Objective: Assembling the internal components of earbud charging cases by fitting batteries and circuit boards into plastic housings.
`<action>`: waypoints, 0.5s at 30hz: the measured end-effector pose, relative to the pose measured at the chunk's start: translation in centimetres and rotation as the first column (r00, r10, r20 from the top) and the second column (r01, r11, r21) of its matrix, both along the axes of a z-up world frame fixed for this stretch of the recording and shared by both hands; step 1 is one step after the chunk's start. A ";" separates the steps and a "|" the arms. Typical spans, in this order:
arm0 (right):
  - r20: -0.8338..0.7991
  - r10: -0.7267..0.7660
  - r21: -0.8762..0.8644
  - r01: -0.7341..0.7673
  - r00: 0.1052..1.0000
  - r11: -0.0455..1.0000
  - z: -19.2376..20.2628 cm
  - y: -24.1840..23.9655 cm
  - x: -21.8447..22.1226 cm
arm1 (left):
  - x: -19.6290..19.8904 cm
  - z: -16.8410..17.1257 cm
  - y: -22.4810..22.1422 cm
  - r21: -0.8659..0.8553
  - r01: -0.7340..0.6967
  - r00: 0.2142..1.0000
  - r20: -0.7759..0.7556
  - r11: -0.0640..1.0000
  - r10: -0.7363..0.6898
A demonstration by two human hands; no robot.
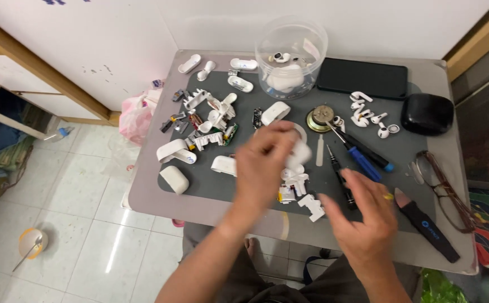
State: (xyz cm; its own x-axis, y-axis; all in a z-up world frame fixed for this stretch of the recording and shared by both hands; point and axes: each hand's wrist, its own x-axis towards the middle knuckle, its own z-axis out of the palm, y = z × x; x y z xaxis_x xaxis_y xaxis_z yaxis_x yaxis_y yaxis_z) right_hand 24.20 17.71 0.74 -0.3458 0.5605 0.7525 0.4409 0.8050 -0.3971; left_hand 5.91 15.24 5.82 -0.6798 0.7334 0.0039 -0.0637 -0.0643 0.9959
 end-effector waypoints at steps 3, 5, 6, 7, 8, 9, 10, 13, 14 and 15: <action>-0.057 0.095 -0.130 -0.101 0.994 0.986 -0.7 0.2 -0.5 | 4.6 -0.5 -0.7 0.175 0.098 0.835 -0.550 0.980 0.015; -0.104 -0.038 -0.028 0.036 0.994 0.999 -1.8 0.5 -0.9 | 7.4 0.3 -1.0 0.324 0.137 0.268 -0.922 0.936 0.280; -0.106 -0.031 -0.028 0.028 0.994 0.999 -2.3 0.4 -0.6 | 7.4 0.6 -1.6 0.324 0.130 0.265 -0.922 0.937 0.282; -0.094 -0.111 -0.091 0.103 0.989 0.991 -2.8 0.3 -0.3 | 7.4 0.9 -2.1 0.297 0.216 0.377 -0.904 0.930 0.201; -0.077 -0.194 -0.154 0.180 0.978 0.971 -3.4 0.2 0.0 | 7.4 1.2 -2.7 0.278 0.307 0.478 -0.872 0.910 0.105; -0.077 -0.190 -0.154 0.176 0.979 0.972 -1.6 -0.3 -0.6 | 7.0 0.9 -3.2 0.278 0.303 0.477 -0.872 0.911 0.107; -0.080 -0.134 -0.240 0.112 0.988 0.964 0.1 -0.9 -0.8 | 6.9 0.6 -3.7 0.238 0.340 0.502 -0.864 0.910 0.039; -0.192 -0.040 -0.374 -0.036 0.981 0.927 1.6 -1.3 -1.1 | 6.0 -0.6 -5.5 0.161 0.354 0.525 -0.849 0.921 -0.053; -0.301 0.004 -0.413 -0.134 0.953 0.901 1.5 -1.2 -1.1 | 5.5 -1.0 -6.1 0.118 0.319 0.524 -0.849 0.940 -0.071; -0.297 -0.018 -0.413 -0.111 0.955 0.904 1.9 -1.1 -1.1 | 4.9 -2.0 -6.4 0.120 0.340 0.526 -0.847 0.933 -0.082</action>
State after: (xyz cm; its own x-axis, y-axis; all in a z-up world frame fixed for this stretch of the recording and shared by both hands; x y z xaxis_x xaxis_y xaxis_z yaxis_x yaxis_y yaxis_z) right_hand 23.06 16.65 2.60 -0.1846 0.8344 0.5193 0.2218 0.5501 -0.8051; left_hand 10.77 8.84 3.79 -0.1053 0.7388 0.6657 0.7212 -0.4042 0.5626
